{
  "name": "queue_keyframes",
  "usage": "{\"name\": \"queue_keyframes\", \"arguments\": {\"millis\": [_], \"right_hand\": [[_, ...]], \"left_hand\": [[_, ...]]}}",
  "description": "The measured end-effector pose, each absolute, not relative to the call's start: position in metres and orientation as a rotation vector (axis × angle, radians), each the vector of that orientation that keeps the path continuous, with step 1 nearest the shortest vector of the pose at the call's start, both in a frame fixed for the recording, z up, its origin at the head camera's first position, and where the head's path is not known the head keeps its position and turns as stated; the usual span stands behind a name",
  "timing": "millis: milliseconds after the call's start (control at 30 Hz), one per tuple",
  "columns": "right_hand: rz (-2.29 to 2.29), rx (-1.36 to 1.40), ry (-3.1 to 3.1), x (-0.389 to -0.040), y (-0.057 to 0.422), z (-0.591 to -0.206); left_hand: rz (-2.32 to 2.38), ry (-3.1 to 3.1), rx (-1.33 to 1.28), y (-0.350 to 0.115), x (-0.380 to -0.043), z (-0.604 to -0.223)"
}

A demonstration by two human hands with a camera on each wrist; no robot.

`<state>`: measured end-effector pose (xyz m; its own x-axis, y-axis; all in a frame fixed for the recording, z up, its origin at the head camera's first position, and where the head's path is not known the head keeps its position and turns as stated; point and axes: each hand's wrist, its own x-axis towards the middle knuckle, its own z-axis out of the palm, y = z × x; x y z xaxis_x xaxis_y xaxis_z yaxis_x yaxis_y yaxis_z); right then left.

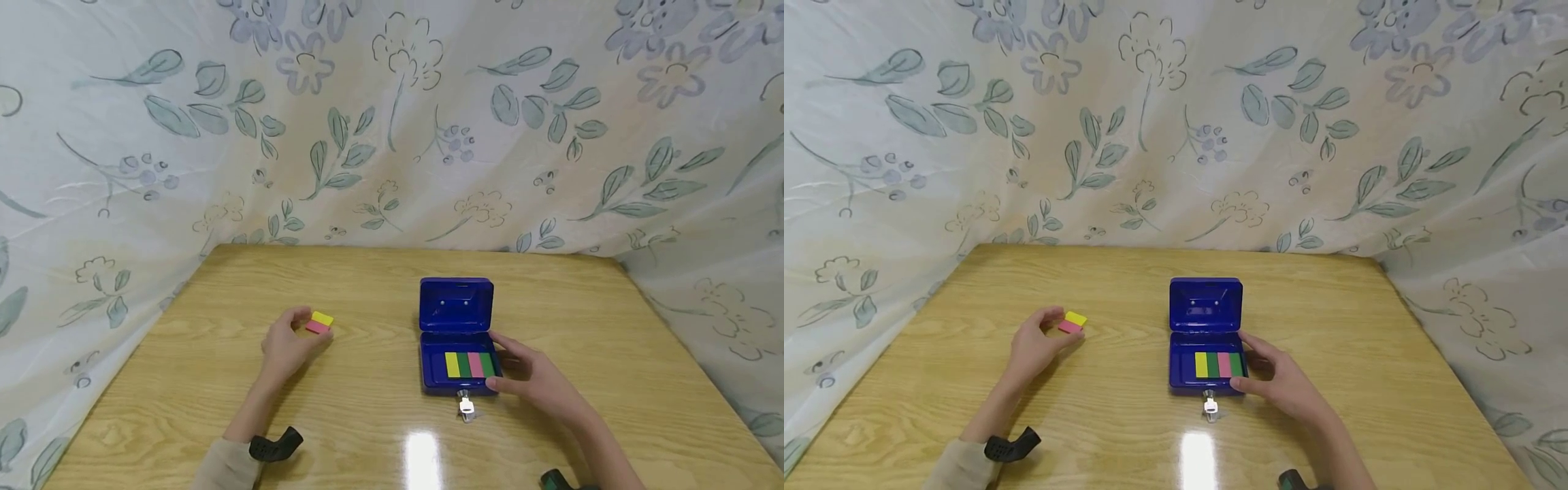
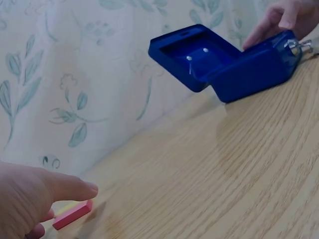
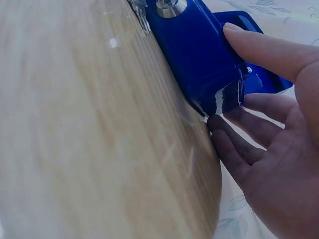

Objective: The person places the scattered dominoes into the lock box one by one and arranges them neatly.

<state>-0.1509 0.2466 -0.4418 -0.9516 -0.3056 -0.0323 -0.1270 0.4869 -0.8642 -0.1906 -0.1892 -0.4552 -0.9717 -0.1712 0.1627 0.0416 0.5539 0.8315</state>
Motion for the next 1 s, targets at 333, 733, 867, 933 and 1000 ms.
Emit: {"name": "queue_keyframes", "arguments": {"millis": [333,733,867,933,1000], "right_hand": [[-1.463,-0.367,2.543,-0.1500,0.2473,-0.4430],[-1.444,-0.358,2.556,-0.1501,0.2492,-0.4423],[-1.444,-0.364,2.553,-0.1505,0.2484,-0.4428],[-1.448,-0.370,2.552,-0.1507,0.2481,-0.4430],[-1.449,-0.375,2.548,-0.1508,0.2477,-0.4431]], "left_hand": [[-1.345,-2.587,0.124,-0.1895,-0.1956,-0.4565],[-1.324,-2.578,0.147,-0.1867,-0.1962,-0.4556],[-1.355,-2.558,0.149,-0.1898,-0.1927,-0.4562],[-1.352,-2.554,0.140,-0.1909,-0.1912,-0.4566],[-1.347,-2.551,0.126,-0.1919,-0.1901,-0.4573]]}}
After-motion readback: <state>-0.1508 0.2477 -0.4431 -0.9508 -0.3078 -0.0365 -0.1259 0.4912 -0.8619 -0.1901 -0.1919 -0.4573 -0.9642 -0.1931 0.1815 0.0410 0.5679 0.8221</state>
